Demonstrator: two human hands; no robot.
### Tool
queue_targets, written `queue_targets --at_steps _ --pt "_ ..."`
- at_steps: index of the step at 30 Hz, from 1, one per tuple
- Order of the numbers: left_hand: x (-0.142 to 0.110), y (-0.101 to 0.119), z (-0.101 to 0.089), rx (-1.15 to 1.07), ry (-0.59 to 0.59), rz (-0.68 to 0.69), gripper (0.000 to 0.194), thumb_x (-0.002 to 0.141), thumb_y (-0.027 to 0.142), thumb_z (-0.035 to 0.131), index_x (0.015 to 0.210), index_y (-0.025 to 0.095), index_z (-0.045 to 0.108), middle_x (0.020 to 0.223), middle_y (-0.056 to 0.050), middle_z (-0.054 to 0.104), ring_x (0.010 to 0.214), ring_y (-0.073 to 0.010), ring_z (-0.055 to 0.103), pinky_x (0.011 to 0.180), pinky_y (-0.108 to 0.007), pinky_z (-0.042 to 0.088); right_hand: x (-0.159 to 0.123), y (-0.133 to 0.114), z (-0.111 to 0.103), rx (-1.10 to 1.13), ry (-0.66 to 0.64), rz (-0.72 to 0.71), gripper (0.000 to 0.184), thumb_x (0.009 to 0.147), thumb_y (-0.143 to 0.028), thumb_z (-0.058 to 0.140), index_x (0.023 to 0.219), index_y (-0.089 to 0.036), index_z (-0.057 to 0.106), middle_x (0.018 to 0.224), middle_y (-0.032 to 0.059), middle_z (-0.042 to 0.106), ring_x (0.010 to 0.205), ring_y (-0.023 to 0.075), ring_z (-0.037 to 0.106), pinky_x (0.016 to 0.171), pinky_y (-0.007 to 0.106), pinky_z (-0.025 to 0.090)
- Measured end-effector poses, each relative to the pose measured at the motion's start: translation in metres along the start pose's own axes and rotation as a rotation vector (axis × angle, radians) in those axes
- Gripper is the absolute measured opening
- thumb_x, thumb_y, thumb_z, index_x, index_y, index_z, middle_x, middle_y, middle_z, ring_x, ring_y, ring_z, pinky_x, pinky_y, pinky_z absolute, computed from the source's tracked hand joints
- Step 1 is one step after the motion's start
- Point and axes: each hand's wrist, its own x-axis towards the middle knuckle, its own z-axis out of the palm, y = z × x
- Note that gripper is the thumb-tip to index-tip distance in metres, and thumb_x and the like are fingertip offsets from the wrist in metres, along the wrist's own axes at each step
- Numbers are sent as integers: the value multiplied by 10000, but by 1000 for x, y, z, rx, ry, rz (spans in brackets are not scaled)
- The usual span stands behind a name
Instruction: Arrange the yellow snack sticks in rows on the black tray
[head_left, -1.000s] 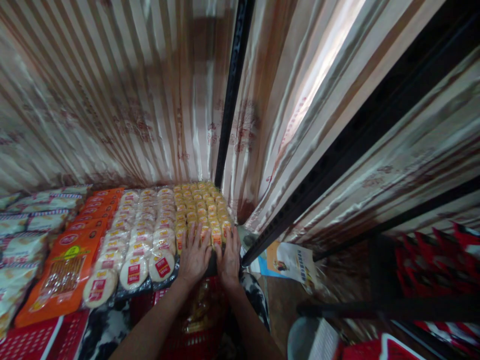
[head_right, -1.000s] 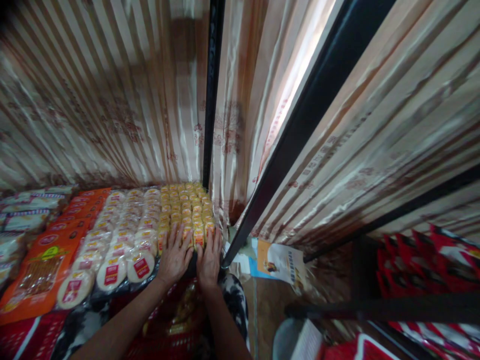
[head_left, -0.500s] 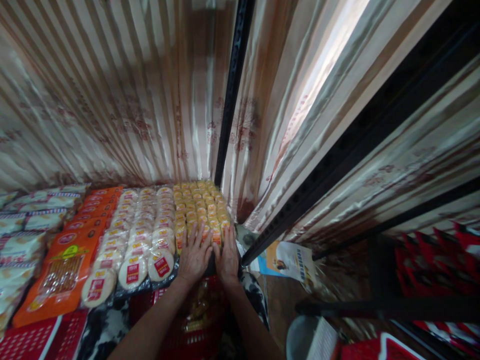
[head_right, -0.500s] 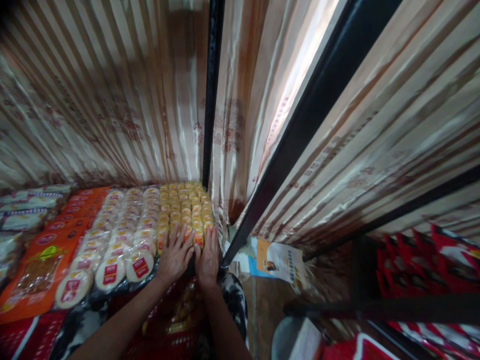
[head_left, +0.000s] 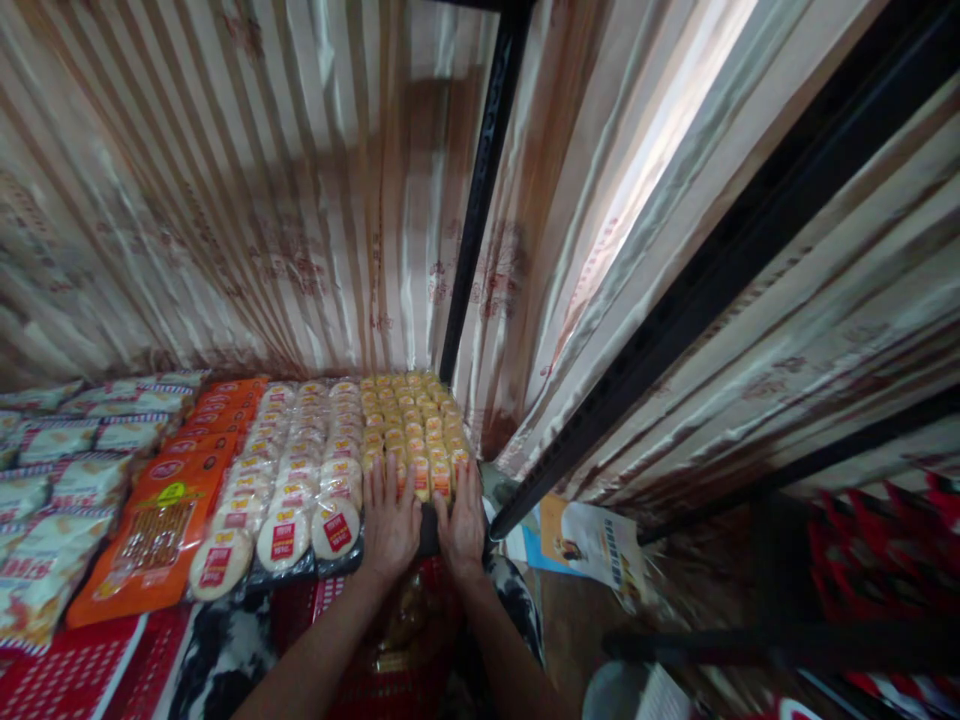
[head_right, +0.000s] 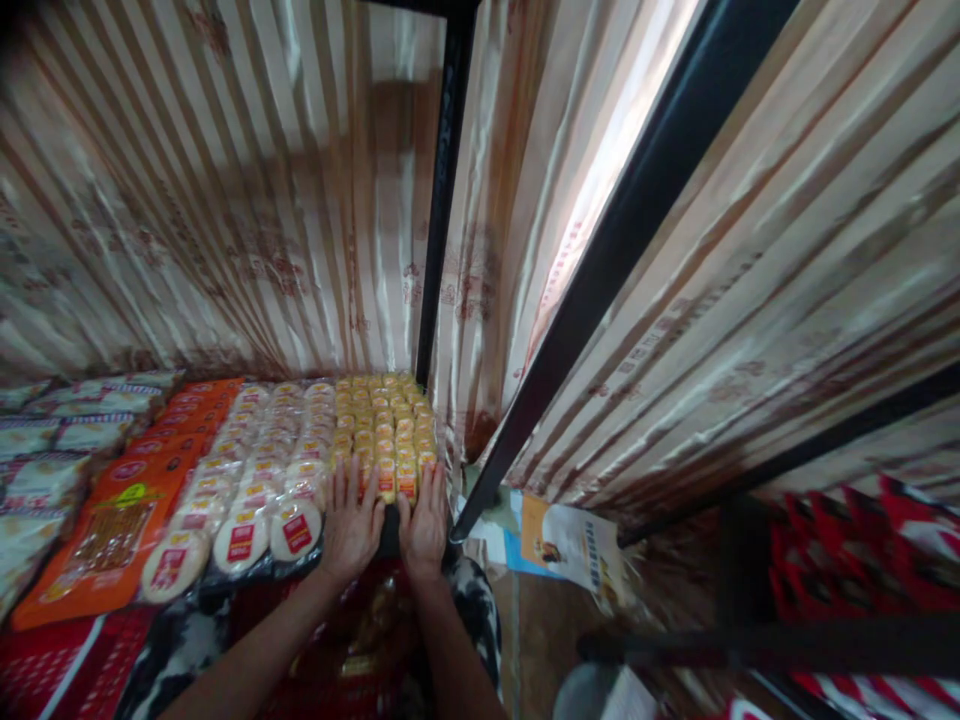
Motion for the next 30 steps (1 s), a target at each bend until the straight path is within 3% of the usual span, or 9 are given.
queue_targets --at_steps 6,12,19,30 --pt "-10 -2 -7 -3 53 -98 682 831 236 458 1427 184 131 1513 -133 86 1374 -348 20 1063 -580 229 0 -1 -1 -8 1 -2 607 909 -414 333 1422 -119 201 1471 163 238 1355 253 214 1032 453 327" --pt "-6 -3 1 15 62 -117 696 841 179 424 1431 155 55 1504 -174 79 1374 -336 50 1056 -567 261 0 -1 -1 -1 -3 6 607 912 -419 322 1427 -125 190 1473 159 235 1353 255 222 1018 447 344" --pt "-5 -6 5 36 81 -57 670 846 174 427 1426 133 95 1498 -190 90 1376 -319 60 1062 -541 273 0 0 2 -10 -9 5 609 911 -424 330 1405 -80 242 1456 183 266 1354 248 218 1038 438 324" --pt "-3 -1 0 46 37 -116 570 835 199 433 1376 105 279 1493 -174 160 1378 -325 29 1069 -555 234 0 -1 1 -10 -7 4 602 910 -411 333 1419 -112 213 1475 160 227 1360 259 192 1037 456 318"
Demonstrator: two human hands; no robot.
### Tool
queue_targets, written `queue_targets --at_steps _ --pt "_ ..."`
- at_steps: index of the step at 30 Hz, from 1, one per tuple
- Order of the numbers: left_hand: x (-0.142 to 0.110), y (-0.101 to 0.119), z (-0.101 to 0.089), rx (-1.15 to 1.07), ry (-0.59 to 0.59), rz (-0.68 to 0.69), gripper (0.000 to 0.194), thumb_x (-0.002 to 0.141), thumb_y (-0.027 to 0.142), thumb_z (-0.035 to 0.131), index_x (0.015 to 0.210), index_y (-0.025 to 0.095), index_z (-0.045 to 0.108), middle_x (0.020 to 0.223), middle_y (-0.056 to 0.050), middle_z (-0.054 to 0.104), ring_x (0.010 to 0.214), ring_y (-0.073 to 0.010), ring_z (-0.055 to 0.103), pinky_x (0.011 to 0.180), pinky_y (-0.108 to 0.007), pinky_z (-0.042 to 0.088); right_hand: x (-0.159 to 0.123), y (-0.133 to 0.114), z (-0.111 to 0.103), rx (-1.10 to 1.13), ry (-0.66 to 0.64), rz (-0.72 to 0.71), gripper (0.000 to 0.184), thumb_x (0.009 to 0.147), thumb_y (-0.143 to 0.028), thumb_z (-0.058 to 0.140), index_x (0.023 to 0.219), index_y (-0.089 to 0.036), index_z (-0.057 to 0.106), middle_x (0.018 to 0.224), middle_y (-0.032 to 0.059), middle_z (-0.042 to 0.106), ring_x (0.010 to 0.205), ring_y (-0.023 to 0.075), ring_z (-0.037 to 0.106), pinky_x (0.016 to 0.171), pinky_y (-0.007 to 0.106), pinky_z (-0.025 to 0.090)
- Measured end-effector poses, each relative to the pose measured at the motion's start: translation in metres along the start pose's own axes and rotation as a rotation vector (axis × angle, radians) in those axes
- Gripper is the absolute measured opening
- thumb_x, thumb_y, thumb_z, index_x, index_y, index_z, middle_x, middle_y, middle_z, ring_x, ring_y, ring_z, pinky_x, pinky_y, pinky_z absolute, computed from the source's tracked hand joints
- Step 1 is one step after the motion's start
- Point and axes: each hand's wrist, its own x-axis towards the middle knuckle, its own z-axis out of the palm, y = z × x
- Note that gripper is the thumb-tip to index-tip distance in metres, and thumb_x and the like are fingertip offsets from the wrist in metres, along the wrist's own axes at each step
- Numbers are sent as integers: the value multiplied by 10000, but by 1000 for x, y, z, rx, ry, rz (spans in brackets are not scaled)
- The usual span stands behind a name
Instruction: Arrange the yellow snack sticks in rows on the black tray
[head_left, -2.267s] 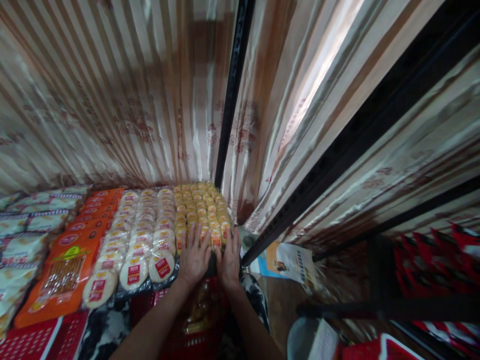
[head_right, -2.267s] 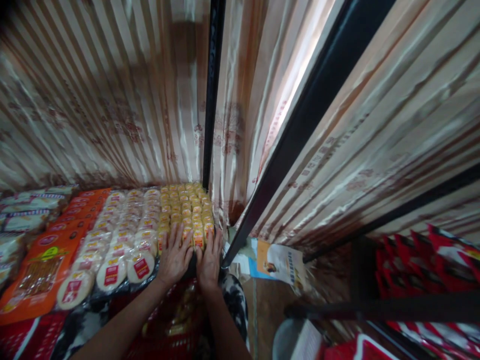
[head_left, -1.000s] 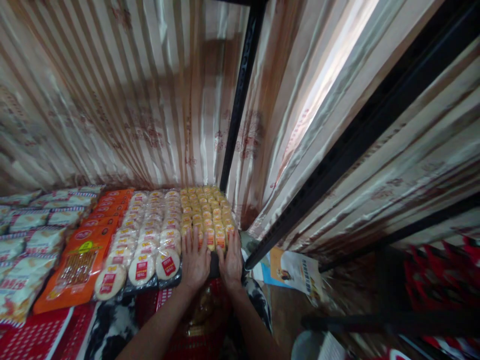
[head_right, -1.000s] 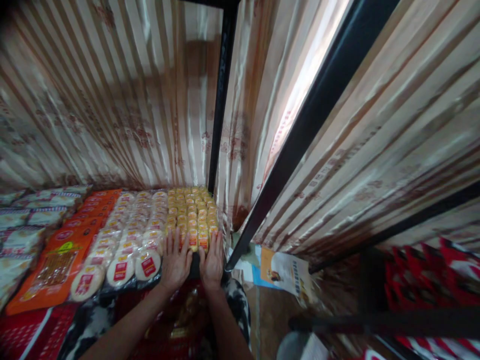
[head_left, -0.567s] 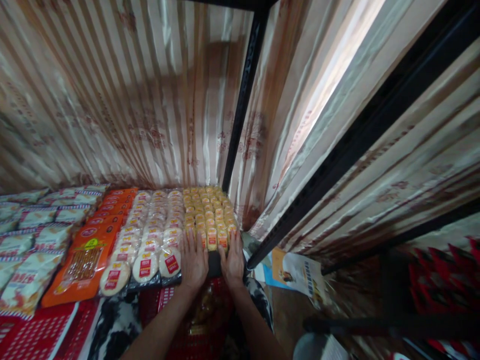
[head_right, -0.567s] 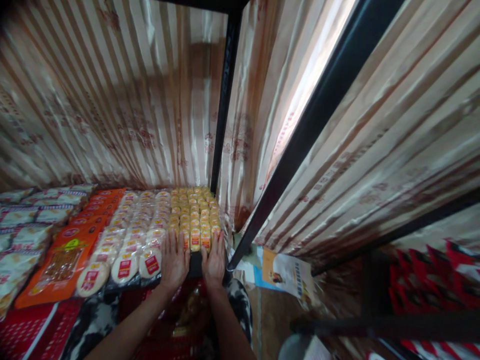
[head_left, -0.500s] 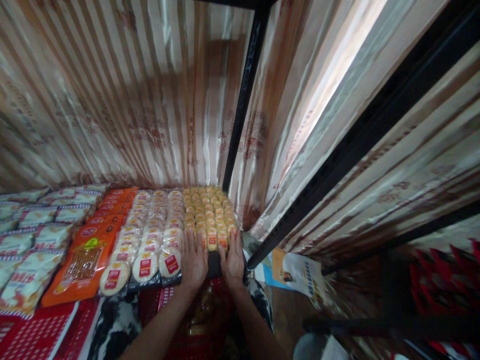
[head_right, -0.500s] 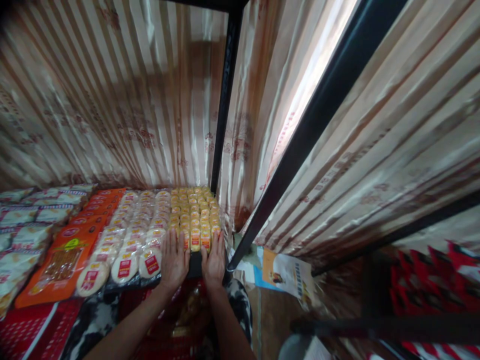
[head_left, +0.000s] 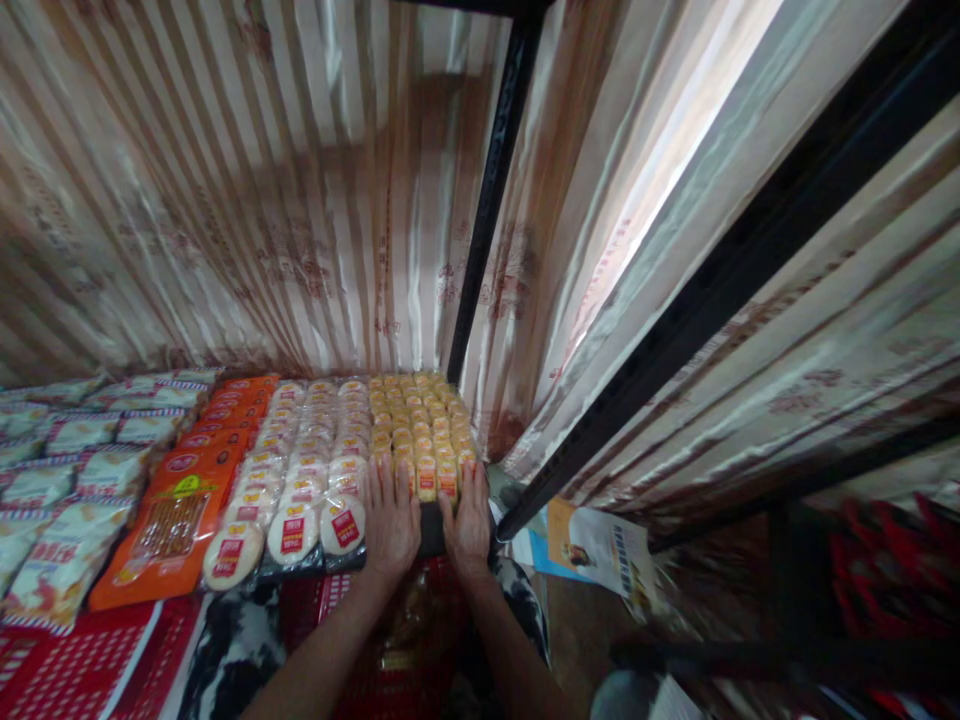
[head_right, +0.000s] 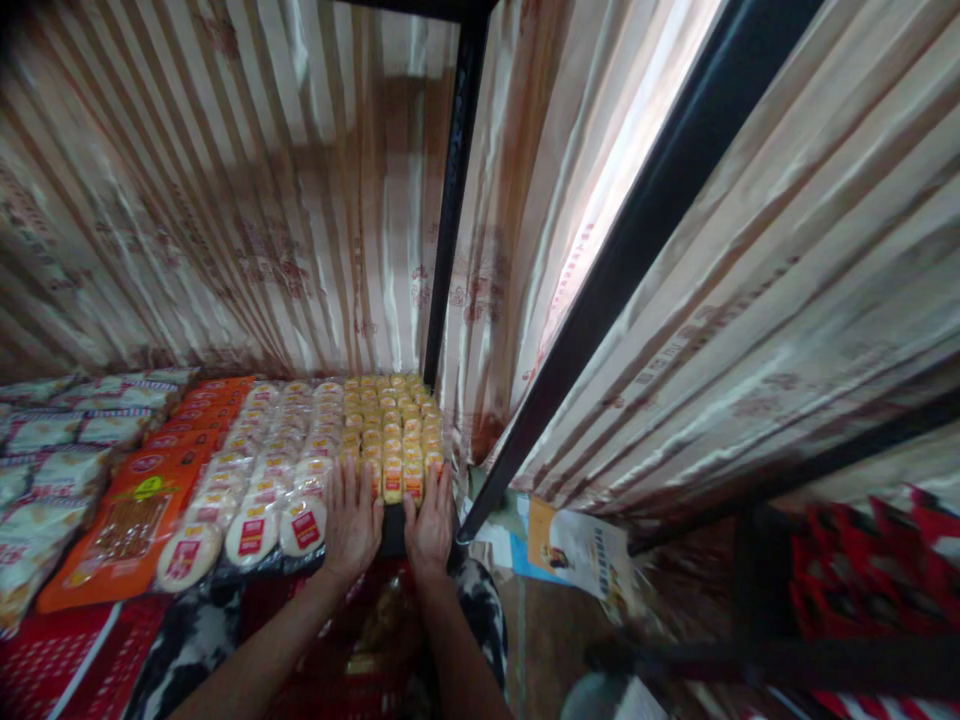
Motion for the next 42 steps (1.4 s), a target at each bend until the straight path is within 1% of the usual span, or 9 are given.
queue_targets --at_steps 5,10,17,26,30,33,36,39,42 --pt "11 7 -1 2 -17 -49 552 844 216 412 1369 89 299 1480 -187 199 1379 -320 34 1075 -532 232 0 1 1 9 12 -3 609 908 -426 333 1417 -111 222 1477 166 217 1357 267 201 1034 459 322" --pt "15 6 9 0 -50 -73 536 859 232 385 1362 63 307 1455 -214 250 1377 -316 72 1062 -521 255 0 2 3 4 26 -19 610 908 -430 336 1416 -108 230 1469 167 242 1348 267 232 1030 452 334" --pt "14 5 12 49 -68 -45 543 861 217 372 1376 71 282 1460 -201 246 1377 -289 105 1082 -494 236 1 3 4 -16 41 -32 608 909 -427 340 1408 -92 247 1452 189 269 1347 277 231 1028 466 329" --pt "14 9 -4 68 -35 29 536 858 301 406 1355 107 346 1454 -170 282 1368 -271 179 1091 -489 233 -1 8 4 52 95 -90 595 914 -373 363 1426 -128 186 1466 179 239 1357 275 207 1030 502 322" --pt "-3 -4 -22 61 28 15 545 850 286 434 1366 144 331 1473 -151 240 1377 -282 133 1086 -519 224 -1 7 -3 80 127 -137 557 915 -321 372 1415 -132 214 1463 180 244 1356 280 206 1022 537 320" --pt "-23 -24 -37 86 45 -26 587 849 218 425 1401 146 237 1491 -146 179 1380 -285 111 1088 -527 212 -4 -5 -10 96 116 -200 528 913 -276 377 1406 -146 240 1452 174 276 1351 282 223 1007 546 337" --pt "-38 -46 -49 105 63 -77 599 850 213 431 1406 151 218 1500 -153 118 1378 -318 85 1078 -557 203 -13 -33 -13 121 73 -283 520 903 -210 389 1401 -160 249 1436 170 313 1334 270 272 998 527 362" --pt "-45 -64 -55 113 77 -91 609 855 223 431 1411 148 194 1497 -165 110 1376 -321 98 1072 -562 205 -25 -69 -5 181 -17 -377 520 893 -176 395 1396 -157 264 1426 160 335 1336 253 274 1005 491 379" --pt "-44 -78 -57 131 104 -120 603 859 235 430 1410 153 199 1489 -168 154 1376 -316 108 1071 -569 197 -32 -100 11 221 -94 -469 505 892 -153 370 1389 -148 282 1439 150 319 1345 241 254 1008 466 390"
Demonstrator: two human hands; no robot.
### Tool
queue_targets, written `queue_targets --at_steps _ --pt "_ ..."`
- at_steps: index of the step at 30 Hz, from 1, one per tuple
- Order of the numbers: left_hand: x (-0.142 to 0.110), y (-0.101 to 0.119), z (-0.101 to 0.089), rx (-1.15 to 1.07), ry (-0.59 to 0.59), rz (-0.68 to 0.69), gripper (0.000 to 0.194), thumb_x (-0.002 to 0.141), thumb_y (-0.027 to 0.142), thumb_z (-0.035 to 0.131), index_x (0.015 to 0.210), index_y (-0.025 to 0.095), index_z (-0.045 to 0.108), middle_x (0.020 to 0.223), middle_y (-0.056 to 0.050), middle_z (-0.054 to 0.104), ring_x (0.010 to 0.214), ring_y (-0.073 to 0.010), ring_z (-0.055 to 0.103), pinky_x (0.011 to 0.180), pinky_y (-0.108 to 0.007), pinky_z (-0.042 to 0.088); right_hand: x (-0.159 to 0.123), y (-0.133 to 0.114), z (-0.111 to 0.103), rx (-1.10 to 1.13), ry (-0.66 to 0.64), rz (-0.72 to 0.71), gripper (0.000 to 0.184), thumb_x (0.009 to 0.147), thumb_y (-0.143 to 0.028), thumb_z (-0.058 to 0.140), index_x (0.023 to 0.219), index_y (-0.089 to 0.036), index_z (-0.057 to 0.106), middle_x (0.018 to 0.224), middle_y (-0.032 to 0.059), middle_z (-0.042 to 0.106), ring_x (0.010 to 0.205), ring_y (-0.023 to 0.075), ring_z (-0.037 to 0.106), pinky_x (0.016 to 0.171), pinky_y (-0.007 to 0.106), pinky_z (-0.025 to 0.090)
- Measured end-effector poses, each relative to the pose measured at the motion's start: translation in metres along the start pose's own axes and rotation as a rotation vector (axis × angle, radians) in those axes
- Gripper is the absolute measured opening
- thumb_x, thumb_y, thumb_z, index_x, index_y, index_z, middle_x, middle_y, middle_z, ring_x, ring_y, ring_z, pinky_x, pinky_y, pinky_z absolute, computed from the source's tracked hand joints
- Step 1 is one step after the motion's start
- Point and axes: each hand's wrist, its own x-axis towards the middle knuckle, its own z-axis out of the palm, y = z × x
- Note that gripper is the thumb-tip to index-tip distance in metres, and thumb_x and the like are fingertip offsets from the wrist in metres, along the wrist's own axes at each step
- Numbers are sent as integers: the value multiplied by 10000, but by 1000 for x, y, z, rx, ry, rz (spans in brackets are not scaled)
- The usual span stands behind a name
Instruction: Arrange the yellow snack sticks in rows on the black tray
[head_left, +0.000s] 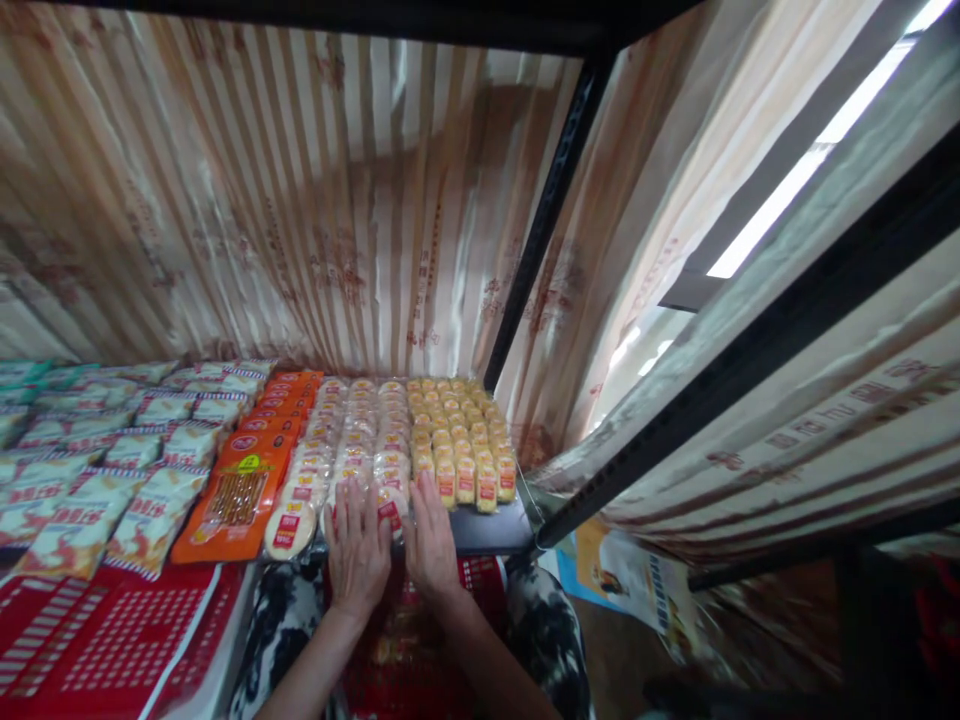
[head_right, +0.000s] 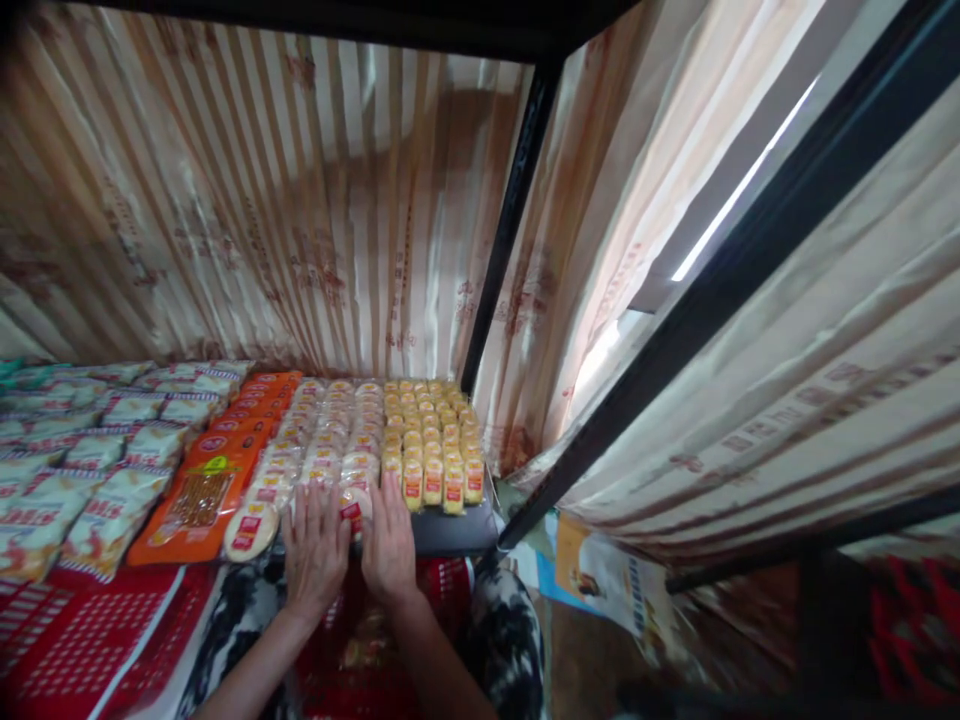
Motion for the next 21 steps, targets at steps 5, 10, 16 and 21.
queue_targets --at_steps 5,10,16,21 --pt "4 -24 1 5 -6 -56 569 863 245 417 1401 181 242 1492 -147 173 1379 -309 93 1068 -574 203 17 -19 31 -42 -54 -16 513 873 -152 397 1377 -112 309 1443 175 301 1364 259 193 1018 485 366" --pt "3 -43 -3 18 3 -107 593 861 255 418 1411 174 211 1486 -154 188 1379 -308 87 1074 -572 198 27 -23 45 -155 -85 5 510 868 -170 412 1368 -107 332 1435 184 315 1363 265 190 1026 492 341" --pt "3 -62 -8 27 21 -167 632 853 272 437 1420 185 173 1498 -140 136 1378 -312 93 1077 -569 196 31 -28 46 -210 -120 0 493 875 -273 456 1330 -92 396 1419 199 337 1352 292 215 1025 478 331" --pt "4 -69 -3 47 -38 -155 621 846 304 451 1407 158 230 1488 -165 167 1378 -314 95 1082 -559 188 34 -30 52 -243 -95 17 534 863 -355 479 1323 -96 403 1426 210 315 1338 317 238 1006 504 332"
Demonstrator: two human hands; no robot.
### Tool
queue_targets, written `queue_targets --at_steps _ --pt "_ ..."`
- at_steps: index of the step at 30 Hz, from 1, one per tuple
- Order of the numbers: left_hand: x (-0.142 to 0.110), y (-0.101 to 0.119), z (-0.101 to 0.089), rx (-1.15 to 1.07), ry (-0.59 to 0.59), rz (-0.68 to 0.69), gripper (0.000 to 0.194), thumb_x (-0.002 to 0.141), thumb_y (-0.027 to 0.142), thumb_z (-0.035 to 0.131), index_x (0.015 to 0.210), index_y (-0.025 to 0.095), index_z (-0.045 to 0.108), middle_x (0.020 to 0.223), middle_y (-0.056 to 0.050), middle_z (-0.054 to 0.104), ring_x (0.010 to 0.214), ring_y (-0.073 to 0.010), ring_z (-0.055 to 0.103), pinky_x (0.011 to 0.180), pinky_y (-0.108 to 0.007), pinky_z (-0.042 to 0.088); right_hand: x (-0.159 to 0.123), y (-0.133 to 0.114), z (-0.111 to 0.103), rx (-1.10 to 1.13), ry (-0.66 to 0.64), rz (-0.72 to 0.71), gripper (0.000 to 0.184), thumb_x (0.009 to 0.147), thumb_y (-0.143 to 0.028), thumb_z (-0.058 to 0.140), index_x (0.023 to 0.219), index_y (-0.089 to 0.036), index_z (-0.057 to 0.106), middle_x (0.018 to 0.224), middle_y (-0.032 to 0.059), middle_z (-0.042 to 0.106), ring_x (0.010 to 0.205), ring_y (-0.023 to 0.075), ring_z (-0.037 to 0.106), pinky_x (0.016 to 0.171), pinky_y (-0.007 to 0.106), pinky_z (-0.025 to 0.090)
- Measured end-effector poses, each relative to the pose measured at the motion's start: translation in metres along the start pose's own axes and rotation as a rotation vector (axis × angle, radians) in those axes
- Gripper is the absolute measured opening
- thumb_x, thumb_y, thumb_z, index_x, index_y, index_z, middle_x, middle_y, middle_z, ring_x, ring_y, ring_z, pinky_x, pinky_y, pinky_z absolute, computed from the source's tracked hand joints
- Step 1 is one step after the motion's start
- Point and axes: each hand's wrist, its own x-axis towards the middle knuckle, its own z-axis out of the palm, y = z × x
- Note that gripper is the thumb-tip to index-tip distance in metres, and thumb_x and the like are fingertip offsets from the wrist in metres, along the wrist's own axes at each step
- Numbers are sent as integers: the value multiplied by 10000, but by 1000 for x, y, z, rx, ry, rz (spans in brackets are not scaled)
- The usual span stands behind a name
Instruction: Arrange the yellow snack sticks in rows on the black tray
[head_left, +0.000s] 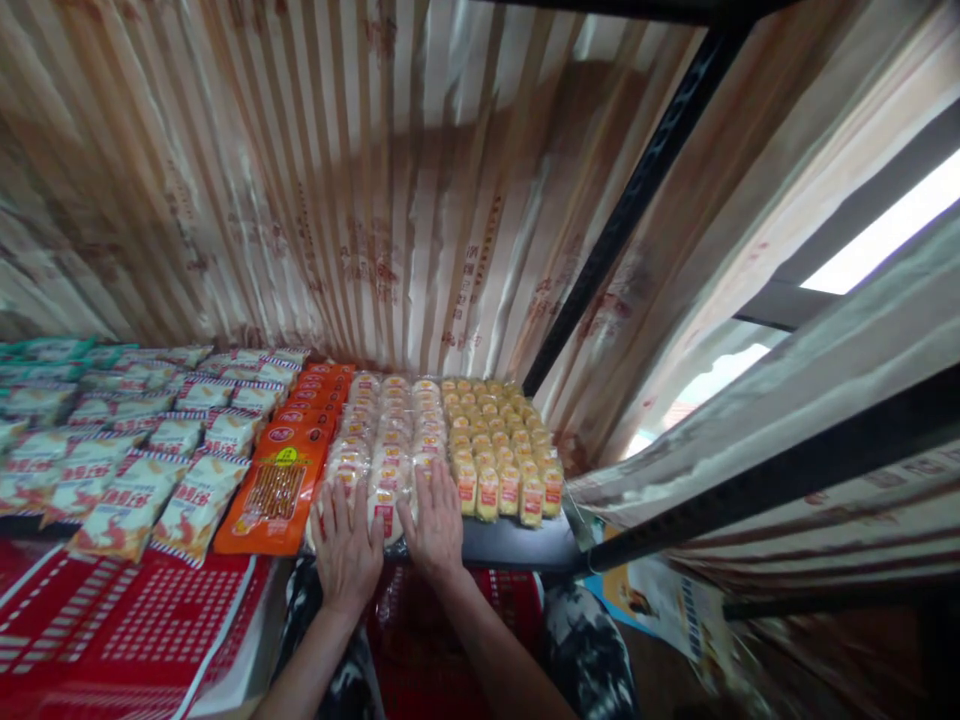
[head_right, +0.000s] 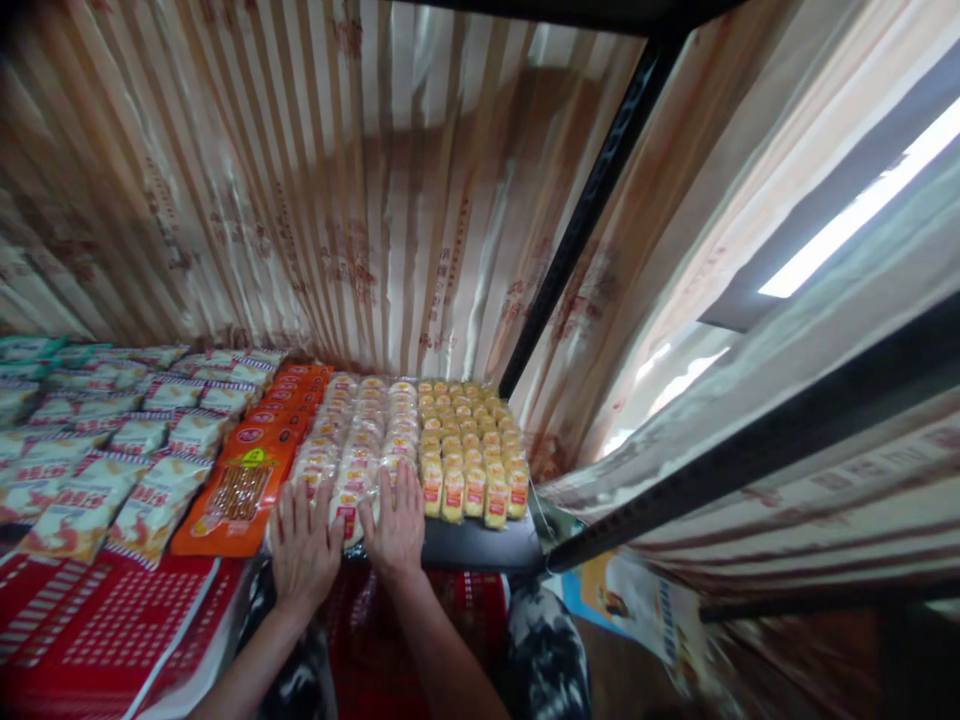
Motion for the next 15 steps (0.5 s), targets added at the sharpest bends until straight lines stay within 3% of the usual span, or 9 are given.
queue_targets --at_steps 15 --pt "6 -4 11 -18 -49 45 540 852 312 432 1365 166 345 1475 -161 211 1373 -299 146 1084 -552 178 0 -1 5 -1 6 19 496 868 -344 466 1303 -110 426 1392 196 375 1323 312 267 976 503 370"
